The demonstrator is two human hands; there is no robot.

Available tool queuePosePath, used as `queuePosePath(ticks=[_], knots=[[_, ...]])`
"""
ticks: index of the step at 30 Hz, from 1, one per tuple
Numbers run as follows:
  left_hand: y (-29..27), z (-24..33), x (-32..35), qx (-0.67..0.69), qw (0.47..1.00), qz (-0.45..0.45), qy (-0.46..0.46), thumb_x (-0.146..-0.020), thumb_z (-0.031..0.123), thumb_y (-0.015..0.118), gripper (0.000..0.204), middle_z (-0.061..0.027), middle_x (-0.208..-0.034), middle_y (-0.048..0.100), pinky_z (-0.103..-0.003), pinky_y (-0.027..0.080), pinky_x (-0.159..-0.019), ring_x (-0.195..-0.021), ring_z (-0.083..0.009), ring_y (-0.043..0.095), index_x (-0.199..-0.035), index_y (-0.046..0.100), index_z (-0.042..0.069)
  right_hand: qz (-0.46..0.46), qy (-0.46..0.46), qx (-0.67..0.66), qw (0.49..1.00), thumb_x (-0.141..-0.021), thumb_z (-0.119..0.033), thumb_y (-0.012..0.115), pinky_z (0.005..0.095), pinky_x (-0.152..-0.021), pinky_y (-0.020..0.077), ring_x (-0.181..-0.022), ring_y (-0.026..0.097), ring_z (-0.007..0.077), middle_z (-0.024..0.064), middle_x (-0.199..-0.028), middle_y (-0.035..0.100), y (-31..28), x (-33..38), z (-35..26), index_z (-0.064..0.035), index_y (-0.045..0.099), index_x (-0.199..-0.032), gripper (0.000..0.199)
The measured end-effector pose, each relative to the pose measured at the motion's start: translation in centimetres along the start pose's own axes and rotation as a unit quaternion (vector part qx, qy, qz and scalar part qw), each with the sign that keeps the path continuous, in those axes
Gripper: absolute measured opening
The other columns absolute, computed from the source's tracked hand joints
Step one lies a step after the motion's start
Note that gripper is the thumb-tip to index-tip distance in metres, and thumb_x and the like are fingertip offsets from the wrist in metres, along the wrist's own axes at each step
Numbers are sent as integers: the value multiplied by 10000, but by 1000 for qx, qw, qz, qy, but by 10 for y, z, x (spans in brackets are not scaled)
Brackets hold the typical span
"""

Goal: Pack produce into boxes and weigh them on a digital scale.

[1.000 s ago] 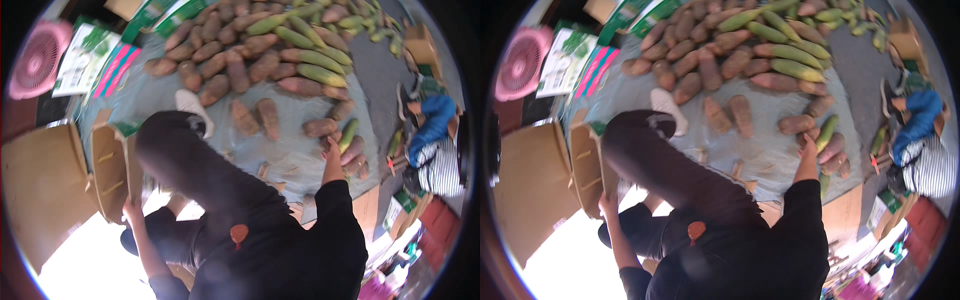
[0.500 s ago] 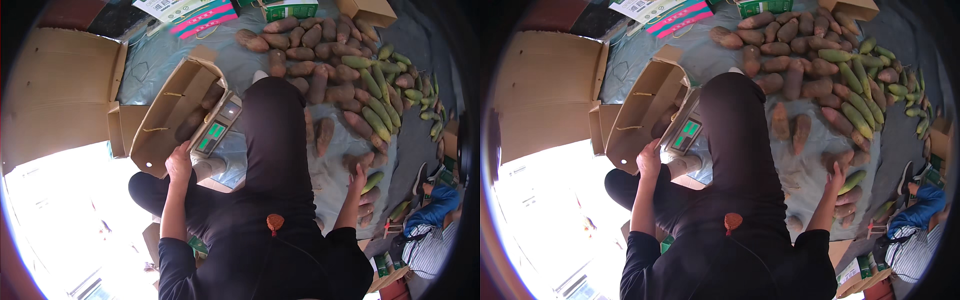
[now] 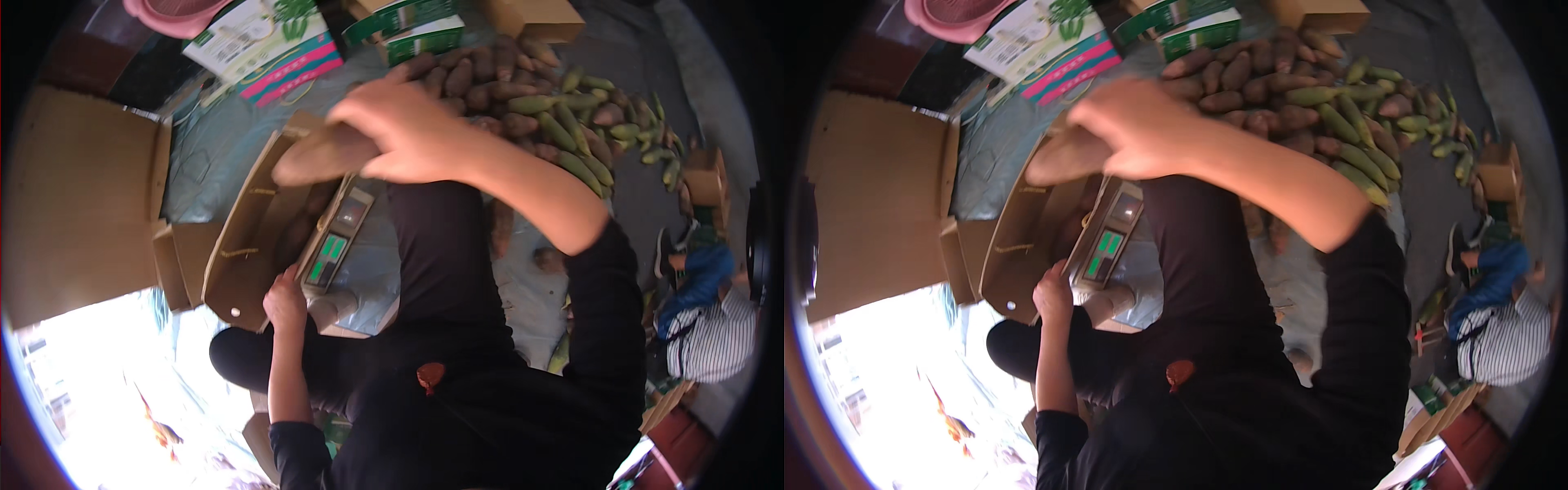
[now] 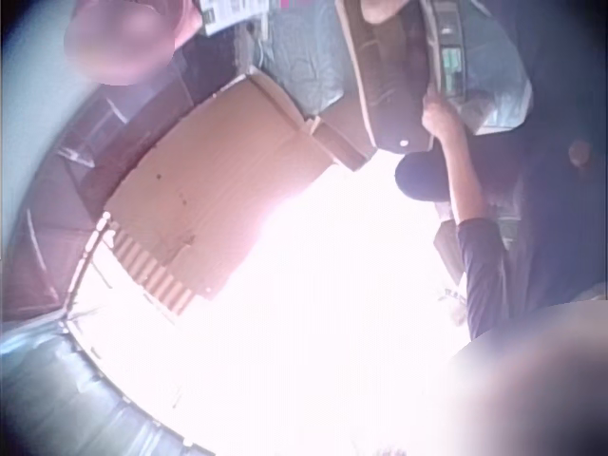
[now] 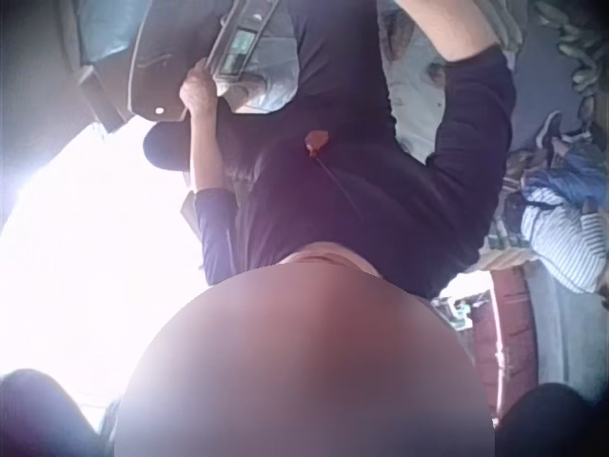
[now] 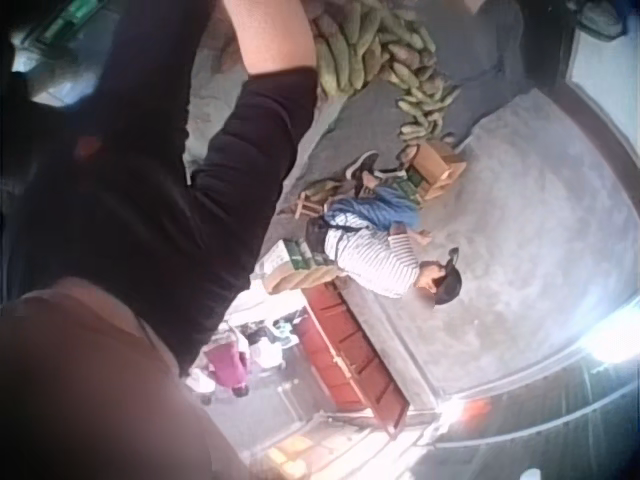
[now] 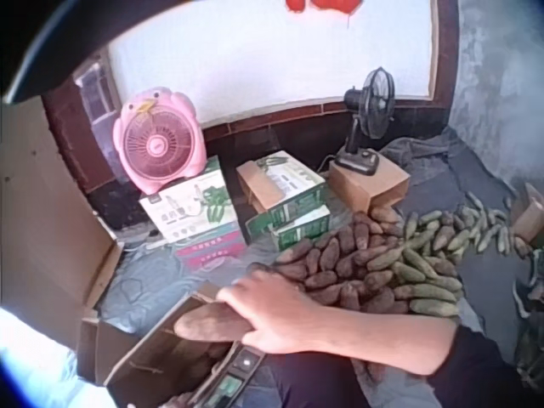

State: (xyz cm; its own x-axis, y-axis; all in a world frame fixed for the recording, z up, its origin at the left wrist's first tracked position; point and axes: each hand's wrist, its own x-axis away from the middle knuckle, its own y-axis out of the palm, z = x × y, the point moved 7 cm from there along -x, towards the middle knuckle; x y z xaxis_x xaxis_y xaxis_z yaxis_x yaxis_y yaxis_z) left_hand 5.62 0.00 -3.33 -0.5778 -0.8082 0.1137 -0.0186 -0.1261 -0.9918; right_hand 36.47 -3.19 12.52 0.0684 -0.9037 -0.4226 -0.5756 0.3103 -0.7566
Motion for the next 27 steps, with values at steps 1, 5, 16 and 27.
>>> queuePosePath(ticks=[1,5,16,27], knots=[[-1,-6,2,-9,1000,0,-10,-823,98,518,257,-124,-798,634,-430,512,-587,-681,-333,634,-1041,637,163,-82,27,-3,996,-558,-92,707,438,-770,467,-958,565,336,146,-948,611,26,-24,-14,-36,594,-984,444],[-6,-8,3,-21,1000,6,-19,-831,115,534,229,-127,-753,627,-432,512,-570,-664,-330,635,-1027,641,170,-195,-30,68,978,-608,-91,671,424,-777,481,-977,573,282,105,-937,618,124,-73,-46,-53,609,-923,323],[-3,-20,-1,1,1000,7,-14,-803,93,550,257,-138,-752,628,-442,506,-578,-679,-347,629,-1026,648,174,-377,53,102,919,-718,-331,701,447,-786,458,-1056,550,273,70,-1099,616,248,-89,-11,-145,626,-1076,411],[-19,-35,-35,104,993,-43,-31,-786,110,592,218,-204,-837,638,-438,480,-702,-812,-390,609,-993,654,83,-46,222,-317,921,-874,-222,598,303,-743,492,-910,619,169,106,-1020,653,33,-10,85,6,552,-1158,367]])
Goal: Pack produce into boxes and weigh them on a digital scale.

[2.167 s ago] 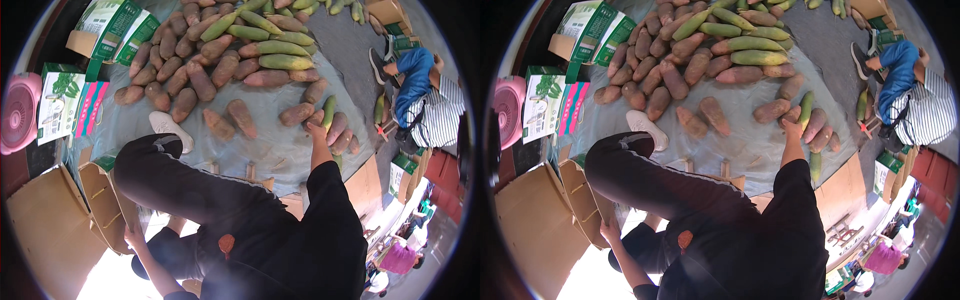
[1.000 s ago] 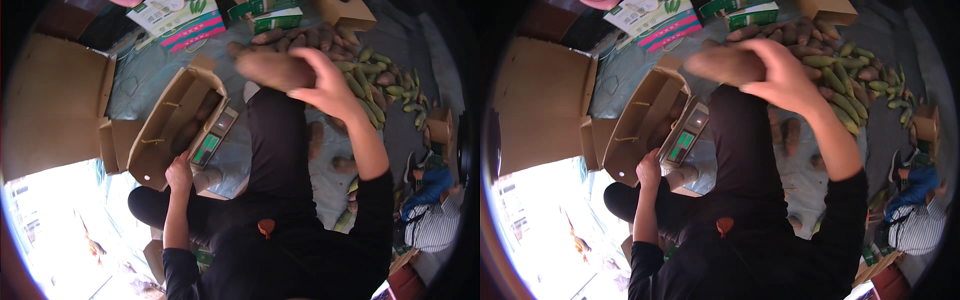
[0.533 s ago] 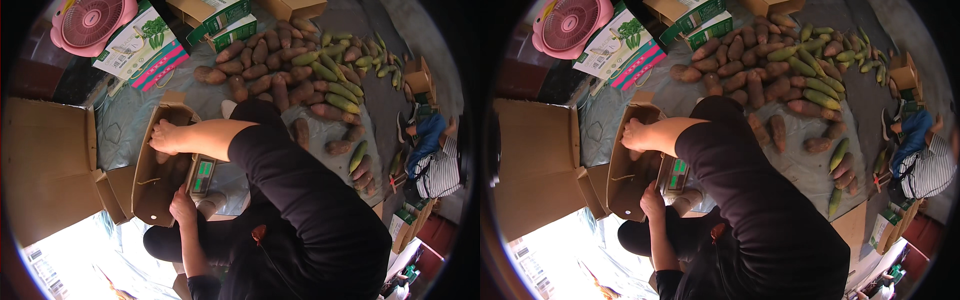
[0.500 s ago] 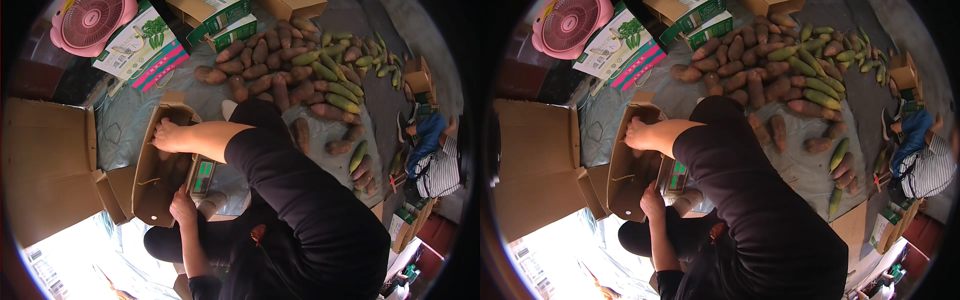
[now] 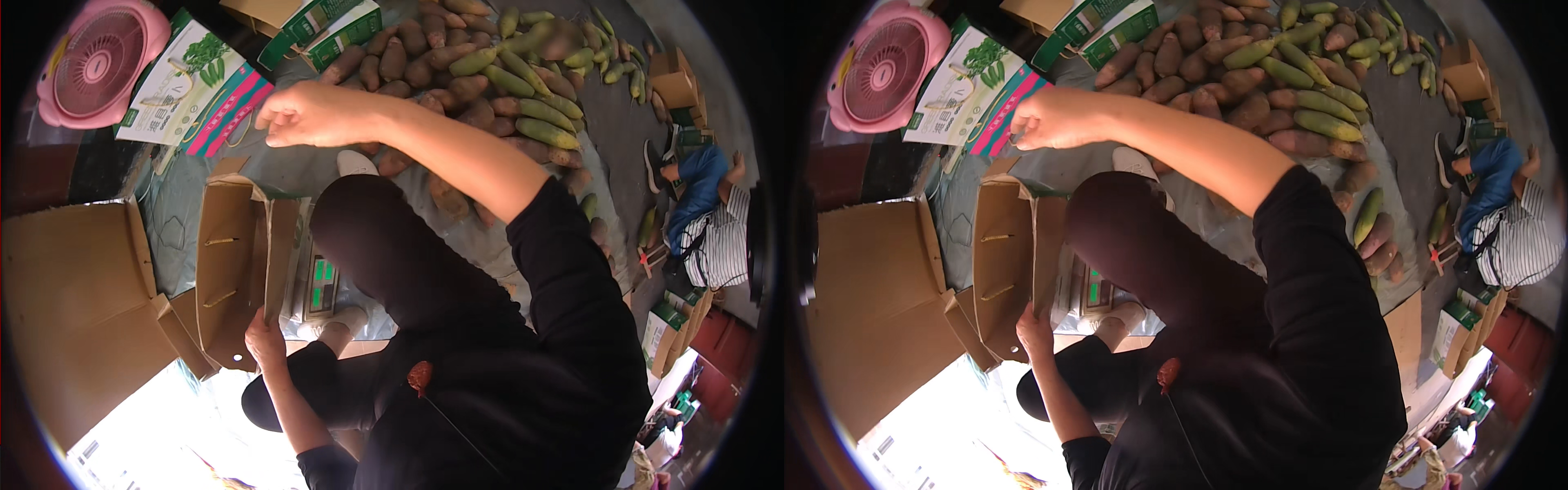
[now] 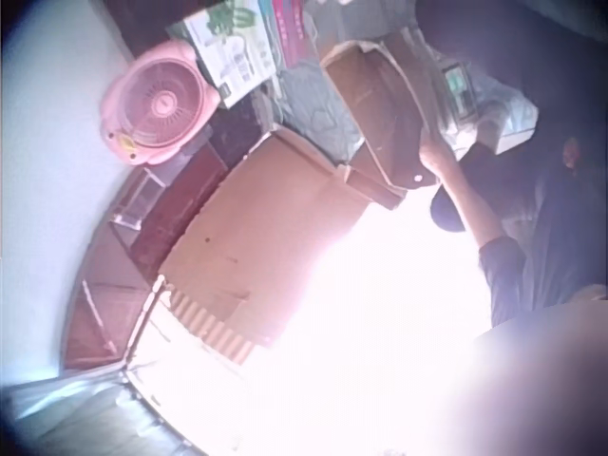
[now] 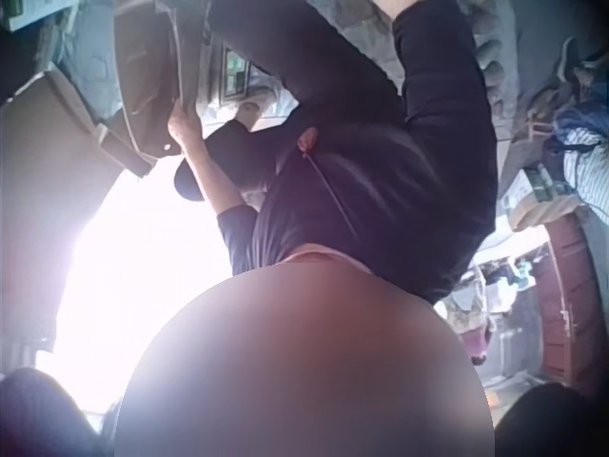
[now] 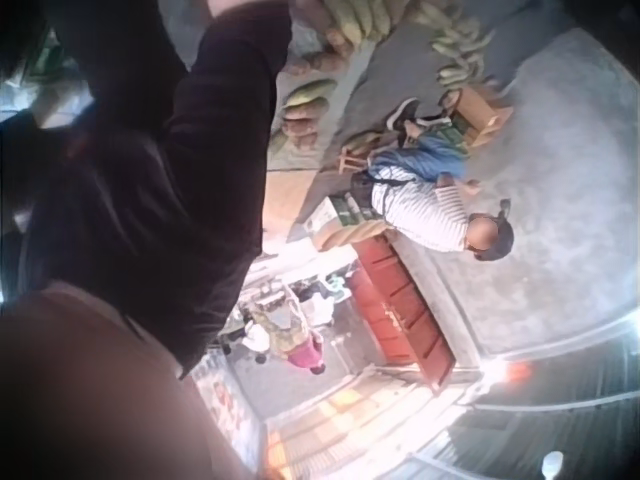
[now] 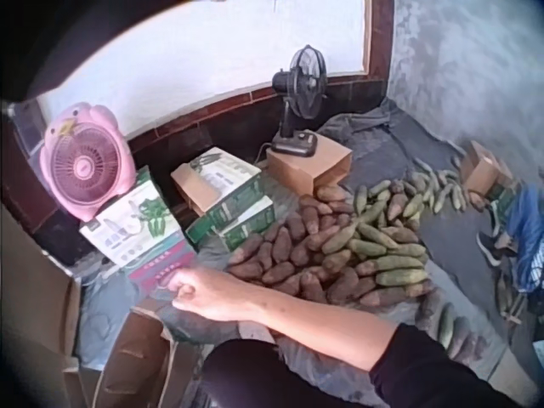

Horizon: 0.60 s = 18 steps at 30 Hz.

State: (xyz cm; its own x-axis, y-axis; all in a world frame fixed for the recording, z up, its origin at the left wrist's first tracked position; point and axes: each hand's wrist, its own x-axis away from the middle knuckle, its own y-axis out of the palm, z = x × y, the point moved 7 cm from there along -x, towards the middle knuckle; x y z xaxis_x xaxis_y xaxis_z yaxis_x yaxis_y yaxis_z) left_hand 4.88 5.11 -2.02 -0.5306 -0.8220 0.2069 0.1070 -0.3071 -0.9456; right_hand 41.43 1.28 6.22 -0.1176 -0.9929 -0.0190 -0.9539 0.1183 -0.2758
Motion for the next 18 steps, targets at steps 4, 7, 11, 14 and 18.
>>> queuePosePath(ticks=[4,7,11,14,18], knots=[[-1,-6,1,3,1000,-2,2,-780,94,608,208,-207,-847,638,-431,475,-703,-813,-394,610,-979,639,43,37,-60,-35,997,-873,-238,617,310,-836,485,-962,611,184,118,-1058,639,18,32,-11,1,533,-1187,403],[0,-4,-3,15,1000,-4,5,-769,83,616,216,-208,-855,639,-429,477,-704,-810,-390,613,-978,638,32,47,6,29,998,-851,-280,622,332,-844,480,-986,612,223,135,-1073,637,21,42,40,-15,538,-1193,440],[2,-14,0,1,1000,14,11,-755,69,625,225,-205,-854,642,-430,478,-707,-808,-386,615,-977,642,35,20,320,448,835,-781,-441,556,397,-811,475,-934,618,314,149,-963,659,10,93,214,-95,678,-994,424],[2,-8,-2,22,1000,17,11,-761,80,626,204,-202,-836,637,-428,477,-699,-803,-393,608,-960,644,36,8,326,256,910,-768,-400,558,402,-775,481,-888,624,313,145,-916,658,12,112,259,-71,672,-930,384],[3,-5,-7,33,999,-16,-4,-776,96,612,179,-209,-820,627,-422,472,-689,-787,-399,599,-940,637,29,15,135,268,954,-750,-295,618,439,-738,465,-856,616,343,180,-903,638,10,77,213,-53,640,-925,299]])
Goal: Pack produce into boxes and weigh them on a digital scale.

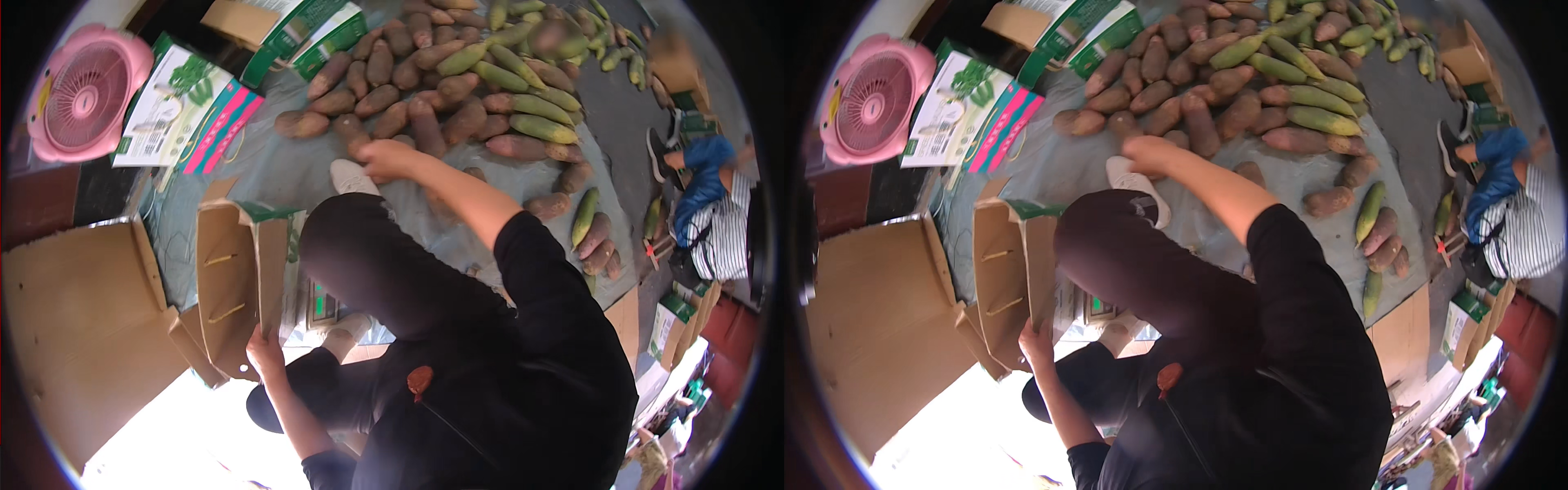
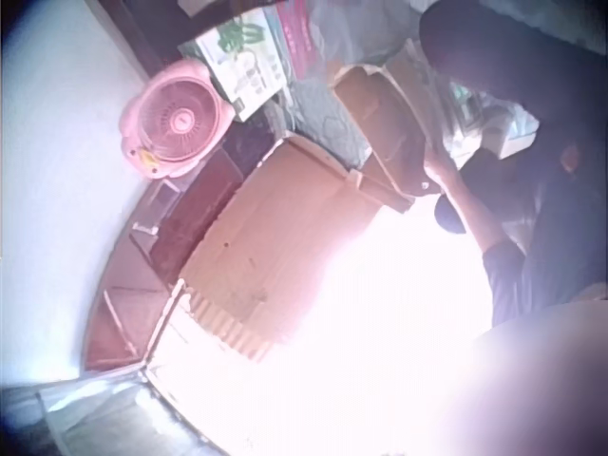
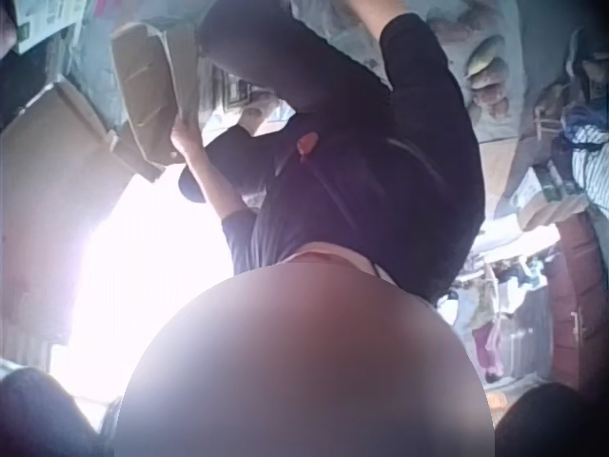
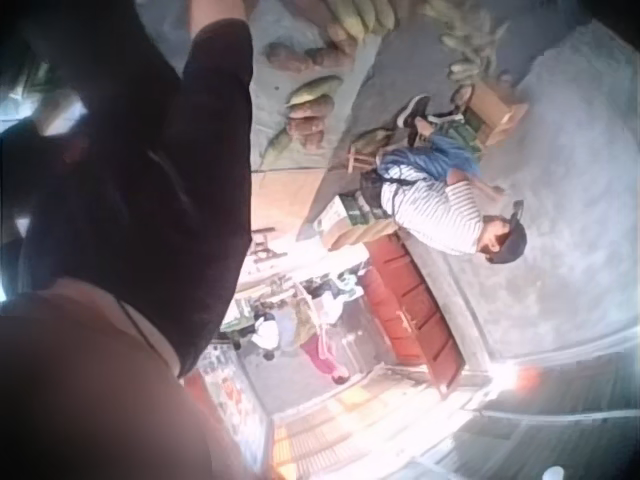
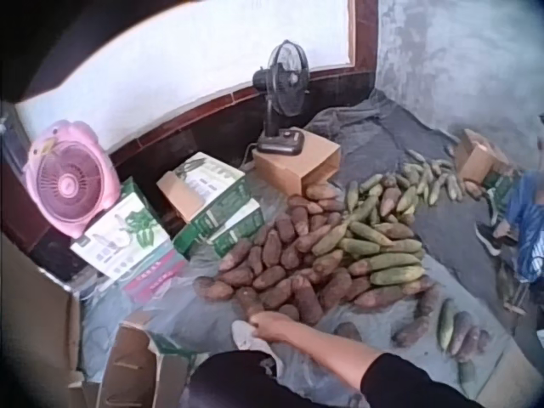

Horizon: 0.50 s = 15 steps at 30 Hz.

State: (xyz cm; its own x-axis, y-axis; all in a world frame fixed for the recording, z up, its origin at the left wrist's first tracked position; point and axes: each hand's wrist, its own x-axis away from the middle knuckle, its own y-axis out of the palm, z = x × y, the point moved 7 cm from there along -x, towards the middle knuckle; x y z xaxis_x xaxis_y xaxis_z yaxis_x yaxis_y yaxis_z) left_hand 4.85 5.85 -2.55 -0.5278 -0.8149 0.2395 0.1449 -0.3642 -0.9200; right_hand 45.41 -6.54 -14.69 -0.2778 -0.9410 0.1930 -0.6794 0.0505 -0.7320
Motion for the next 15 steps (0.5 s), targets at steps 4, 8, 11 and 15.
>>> queuePosePath(ticks=[4,8,11,15], knots=[[-6,-7,9,-8,1000,28,6,-773,111,597,199,-213,-795,635,-420,468,-675,-750,-368,624,-935,626,0,64,-89,-82,991,-800,-337,629,445,-788,467,-928,610,332,144,-955,646,-78,-58,-139,-114,587,-1128,399],[0,7,7,16,998,42,33,-770,75,574,190,-207,-754,629,-409,470,-651,-701,-349,625,-930,622,-15,52,-197,-50,978,-796,-311,632,430,-803,481,-959,609,322,128,-1013,648,-124,-108,-247,-127,629,-1086,344],[1,10,6,12,998,41,36,-770,85,605,165,-183,-722,616,-387,463,-621,-648,-318,603,-910,624,-2,54,-253,-40,965,-792,-303,640,417,-820,482,-980,608,304,116,-1033,649,-127,-130,-284,-139,631,-1096,346],[-4,9,9,42,997,59,34,-781,51,597,159,-180,-767,635,-369,475,-652,-694,-299,629,-928,627,0,41,-269,-96,957,-807,-312,640,403,-849,472,-1021,595,286,109,-1056,643,-97,-141,-282,-147,614,-1136,369]])
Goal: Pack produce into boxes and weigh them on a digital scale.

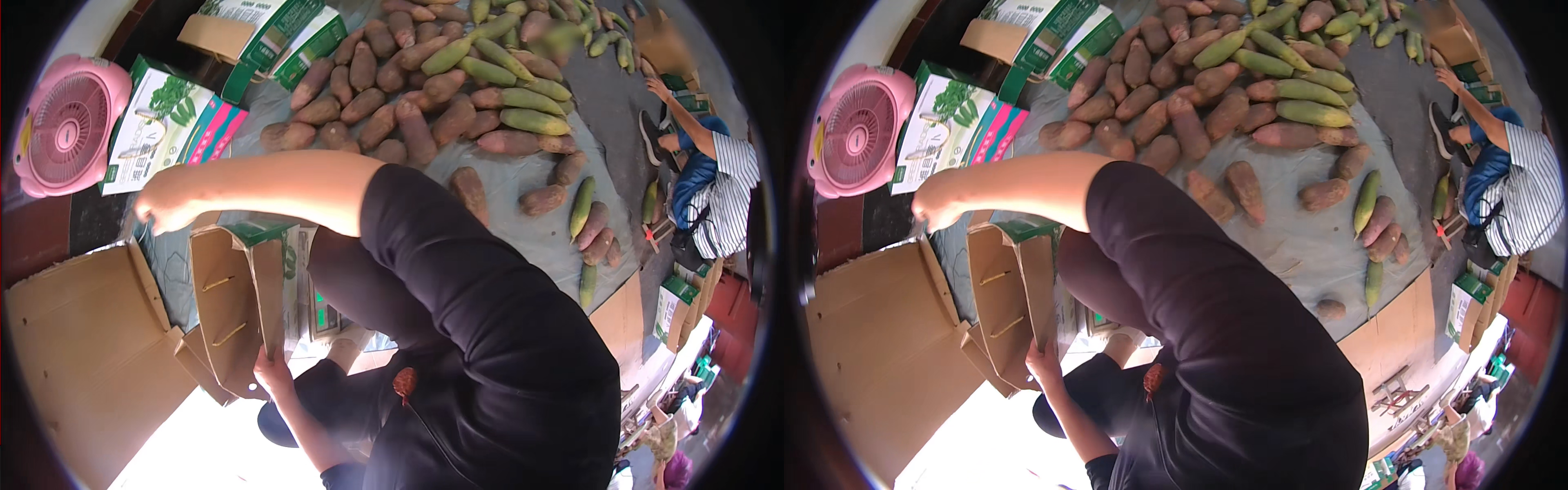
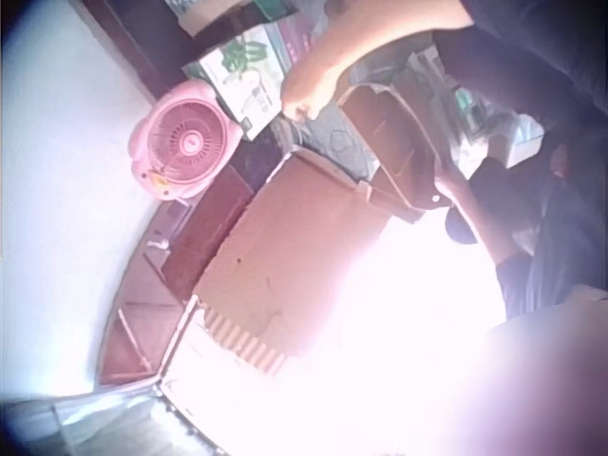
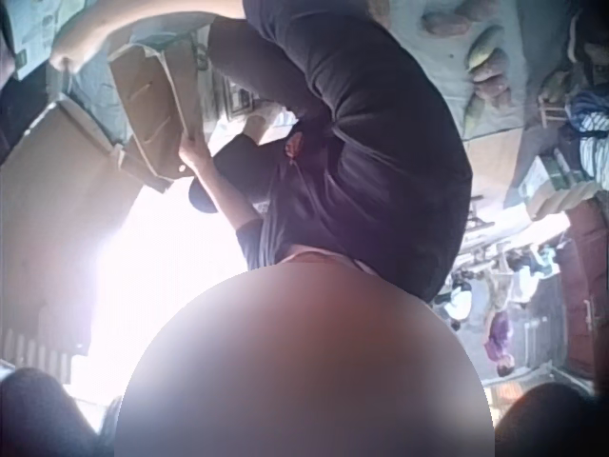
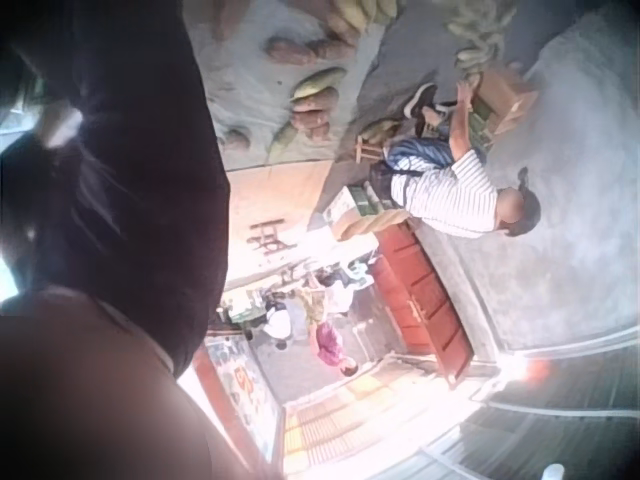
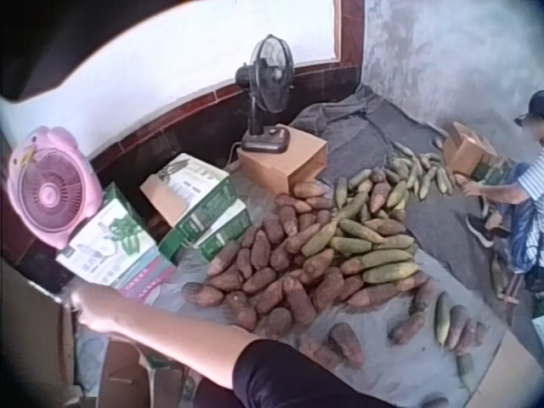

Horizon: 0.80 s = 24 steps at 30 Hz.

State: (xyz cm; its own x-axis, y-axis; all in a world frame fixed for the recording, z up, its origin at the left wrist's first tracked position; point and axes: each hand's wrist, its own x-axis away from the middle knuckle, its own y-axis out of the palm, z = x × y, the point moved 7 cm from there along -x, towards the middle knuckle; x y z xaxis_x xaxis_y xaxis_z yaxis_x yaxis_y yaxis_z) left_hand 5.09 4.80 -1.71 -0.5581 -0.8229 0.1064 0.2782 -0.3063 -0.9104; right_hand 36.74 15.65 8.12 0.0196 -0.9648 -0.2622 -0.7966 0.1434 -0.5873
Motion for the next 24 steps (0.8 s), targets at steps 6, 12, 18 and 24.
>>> queuePosePath(ticks=[6,12,18,24], knots=[[4,-10,-9,-11,998,-45,-42,-784,44,590,183,-187,-811,642,-365,473,-686,-742,-306,633,-954,614,-16,180,201,-20,963,-817,-220,601,417,-783,483,-921,619,315,140,-955,651,-22,131,129,-88,599,-1107,318],[-5,-26,-9,-31,998,-43,-17,-748,88,595,331,-215,-948,657,-403,490,-775,-869,-337,645,-1048,613,-52,177,388,42,904,-736,-231,583,461,-702,477,-822,609,369,186,-856,629,35,340,219,-81,620,-889,217],[-2,-10,-17,-4,999,-46,-21,-753,93,590,315,-201,-925,664,-393,473,-790,-857,-331,643,-1031,617,-53,90,545,91,829,-764,-206,582,448,-715,483,-809,617,369,200,-833,640,85,548,202,-35,663,-830,200],[-3,-9,-10,-15,999,-35,-23,-761,90,600,317,-206,-930,659,-401,470,-796,-866,-335,639,-1042,609,-56,137,653,-2,745,-789,-254,602,434,-744,494,-856,633,347,156,-855,669,115,605,169,-68,671,-939,248]])
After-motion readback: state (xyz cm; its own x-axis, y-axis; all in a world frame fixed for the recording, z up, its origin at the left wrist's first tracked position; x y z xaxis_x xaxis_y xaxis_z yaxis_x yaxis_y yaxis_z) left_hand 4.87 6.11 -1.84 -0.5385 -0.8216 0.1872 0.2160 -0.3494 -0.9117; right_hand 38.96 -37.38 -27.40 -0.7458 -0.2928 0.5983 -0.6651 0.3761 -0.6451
